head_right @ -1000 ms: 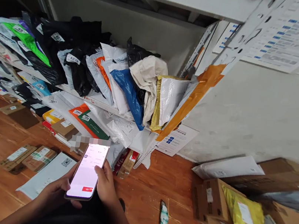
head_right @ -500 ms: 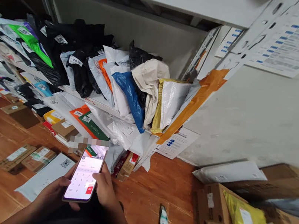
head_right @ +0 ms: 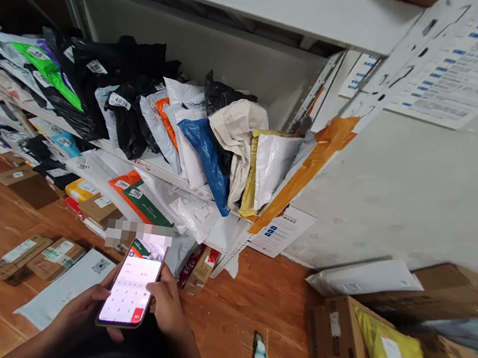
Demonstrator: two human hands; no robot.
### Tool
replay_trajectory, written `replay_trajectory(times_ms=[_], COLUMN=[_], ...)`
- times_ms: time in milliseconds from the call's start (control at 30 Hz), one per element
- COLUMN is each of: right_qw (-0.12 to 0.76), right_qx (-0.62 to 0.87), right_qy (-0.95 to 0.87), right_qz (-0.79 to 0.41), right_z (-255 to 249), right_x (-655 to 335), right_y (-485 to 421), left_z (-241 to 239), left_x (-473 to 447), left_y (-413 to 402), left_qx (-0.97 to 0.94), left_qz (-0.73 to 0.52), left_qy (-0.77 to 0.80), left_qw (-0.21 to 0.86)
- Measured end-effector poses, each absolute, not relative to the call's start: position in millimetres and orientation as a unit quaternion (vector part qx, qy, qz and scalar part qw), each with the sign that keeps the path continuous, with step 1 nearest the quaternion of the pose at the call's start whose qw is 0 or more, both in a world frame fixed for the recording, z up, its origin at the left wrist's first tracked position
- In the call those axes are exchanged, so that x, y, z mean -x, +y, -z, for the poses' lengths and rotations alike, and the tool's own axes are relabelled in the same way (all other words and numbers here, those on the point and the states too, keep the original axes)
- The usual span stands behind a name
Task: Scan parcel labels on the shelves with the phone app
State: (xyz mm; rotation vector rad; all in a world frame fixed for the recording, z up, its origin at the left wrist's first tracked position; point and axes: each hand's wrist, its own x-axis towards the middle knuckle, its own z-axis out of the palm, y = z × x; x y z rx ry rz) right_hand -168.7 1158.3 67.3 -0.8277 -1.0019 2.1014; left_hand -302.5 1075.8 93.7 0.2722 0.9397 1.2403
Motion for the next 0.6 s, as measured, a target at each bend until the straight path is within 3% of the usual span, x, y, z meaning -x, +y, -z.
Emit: replay_trajectory(times_ms=[367,600], right_qw=[0.383,0.360], right_qx=[0.415,0.433], right_qy=[-0.373,-0.400], right_qz=[-0.736,-0.723], right_z=[-64.6,-63.9], right_x=[179.3,176.2], right_y=[1168.3,1169.4], left_z=[-90.1,-78.1], left_x=[303.8,302.4], left_y=[1079.5,1078.4], left_qx=[-0.131,-0.118], left_qz=[-0.549,-0.568], left_qy=[0.421,0.411], left_qw=[0.710,0.703])
